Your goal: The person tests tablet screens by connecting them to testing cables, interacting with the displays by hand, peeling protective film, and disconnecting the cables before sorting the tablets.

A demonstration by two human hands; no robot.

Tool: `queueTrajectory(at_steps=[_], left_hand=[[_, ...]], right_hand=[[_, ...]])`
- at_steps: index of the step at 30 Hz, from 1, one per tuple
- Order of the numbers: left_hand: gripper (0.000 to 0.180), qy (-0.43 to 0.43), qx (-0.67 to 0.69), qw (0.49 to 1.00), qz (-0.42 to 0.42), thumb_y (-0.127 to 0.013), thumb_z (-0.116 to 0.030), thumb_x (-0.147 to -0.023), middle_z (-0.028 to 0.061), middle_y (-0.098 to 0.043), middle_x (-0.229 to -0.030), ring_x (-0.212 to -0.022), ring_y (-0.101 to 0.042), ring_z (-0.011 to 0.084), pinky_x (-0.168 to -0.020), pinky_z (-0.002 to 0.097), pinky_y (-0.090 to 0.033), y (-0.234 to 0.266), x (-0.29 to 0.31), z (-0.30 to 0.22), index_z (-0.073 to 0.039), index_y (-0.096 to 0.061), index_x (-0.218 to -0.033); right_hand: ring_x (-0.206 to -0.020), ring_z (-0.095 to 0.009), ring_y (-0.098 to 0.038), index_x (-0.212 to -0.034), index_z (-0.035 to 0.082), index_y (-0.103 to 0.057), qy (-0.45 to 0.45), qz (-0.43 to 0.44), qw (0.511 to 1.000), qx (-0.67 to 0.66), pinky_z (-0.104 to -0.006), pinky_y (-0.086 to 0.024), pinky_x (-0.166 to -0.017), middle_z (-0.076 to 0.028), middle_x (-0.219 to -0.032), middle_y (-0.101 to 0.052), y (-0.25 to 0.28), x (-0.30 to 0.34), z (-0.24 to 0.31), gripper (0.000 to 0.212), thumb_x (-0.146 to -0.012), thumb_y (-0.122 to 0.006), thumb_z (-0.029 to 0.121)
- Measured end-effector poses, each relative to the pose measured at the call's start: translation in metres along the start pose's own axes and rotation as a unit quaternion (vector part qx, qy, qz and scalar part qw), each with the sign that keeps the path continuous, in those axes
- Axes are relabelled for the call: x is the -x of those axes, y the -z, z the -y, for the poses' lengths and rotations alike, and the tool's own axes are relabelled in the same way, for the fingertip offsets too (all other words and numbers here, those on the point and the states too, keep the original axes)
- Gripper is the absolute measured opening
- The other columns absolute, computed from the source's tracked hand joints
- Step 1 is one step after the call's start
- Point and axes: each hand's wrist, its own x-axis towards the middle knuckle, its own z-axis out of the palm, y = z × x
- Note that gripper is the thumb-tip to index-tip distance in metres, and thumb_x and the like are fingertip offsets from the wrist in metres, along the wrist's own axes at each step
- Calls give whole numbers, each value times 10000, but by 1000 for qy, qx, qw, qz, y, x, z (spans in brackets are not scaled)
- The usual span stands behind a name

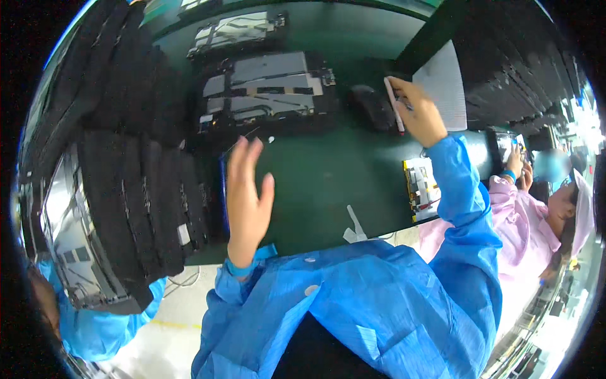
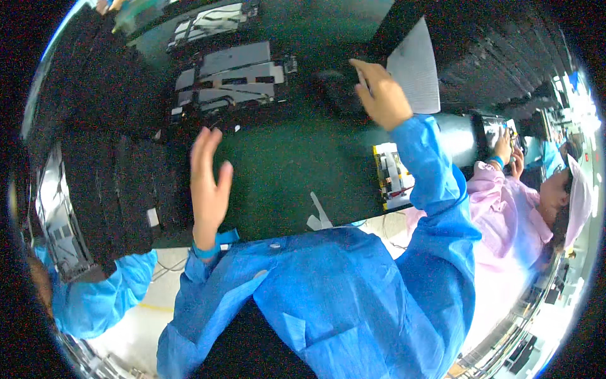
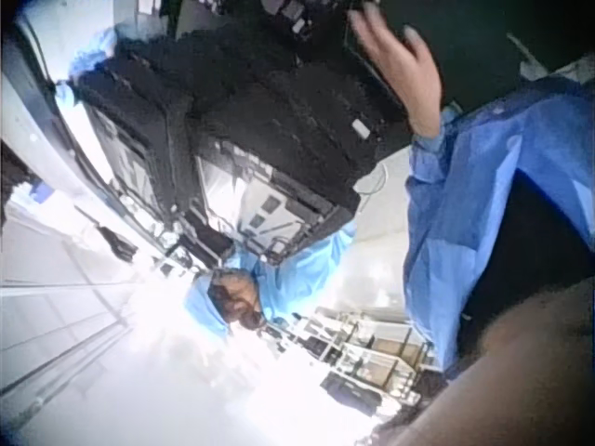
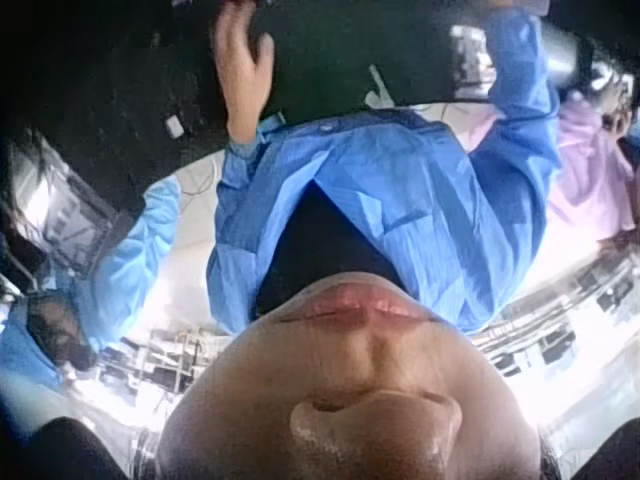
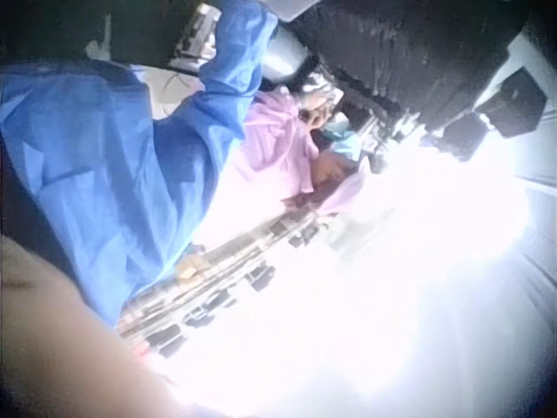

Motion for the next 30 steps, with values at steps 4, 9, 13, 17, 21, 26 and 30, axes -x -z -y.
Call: queueTrajectory(at_steps=[4, 9, 13, 17, 21, 26, 30], left_hand=[[578, 107, 282, 934, -194, -526, -101, -872, 154, -286, -1492, -1398, -223, 268, -1140, 371, -142, 3, -23, 14, -56, -343, -1419], [718, 232, 326, 892, -209, -536, -164, -853, 206, -167, -1533, -1428, -137, 291, -1146, 343, -103, 2, -55, 38, 41, -198, -1452], [726, 249, 286, 898, -224, -534, -160, -838, 224, -198, -1520, -1422, -166, 299, -1138, 349, -141, -4, -60, 53, 43, -202, -1451], [697, 239, 339, 879, -237, -526, -149, -840, 196, -227, -1517, -1415, -187, 282, -1135, 341, -146, -4, -58, 51, 28, -234, -1447], [616, 223, 379, 866, -238, -462, -69, -853, 144, -274, -1495, -1388, -234, 238, -1124, 327, -153, 9, -53, 35, -18, -286, -1441], [525, 146, 381, 890, -205, -430, -55, -862, 109, -367, -1366, -1255, -356, 199, -1078, 305, -204, 25, -29, 0, -68, -394, -1386], [584, 139, 470, 860, -142, -472, -136, -834, 120, -363, -1401, -1309, -321, 226, -1097, 323, -193, 43, 17, -25, 12, -349, -1385]], right_hand=[[-1112, -276, -551, -1392, 9, -338, -100, 107, 973, -180, -405, -438, -951, -189, -1238, -526, -51, -17, 41, 602, -862, -607, 101], [-1260, -237, -423, -1417, -10, -331, -343, 50, 833, -430, -355, -332, -1043, -144, -1404, -415, -82, -47, 51, 593, -916, -548, 222], [-1186, -187, -479, -1383, -27, -387, -311, 67, 873, -369, -308, -332, -1022, -120, -1297, -526, -96, -51, 41, 536, -918, -549, 187], [-1157, -194, -504, -1363, -31, -414, -269, 43, 911, -309, -284, -348, -1005, -130, -1289, -533, -103, -52, 36, 509, -914, -560, 157], [-1139, -215, -527, -1328, -49, -448, -272, -2, 897, -349, -290, -372, -995, -136, -1249, -556, -89, -44, 51, 471, -914, -562, 143], [-1082, -196, -548, -1356, -22, -426, -309, -24, 765, -564, -285, -402, -956, -130, -1159, -583, -37, -14, 76, 466, -916, -541, 83], [-1079, -199, -554, -1374, -25, -381, -329, -5, 765, -554, -307, -436, -931, -138, -1201, -561, 8, 37, 91, 478, -920, -510, 54]])
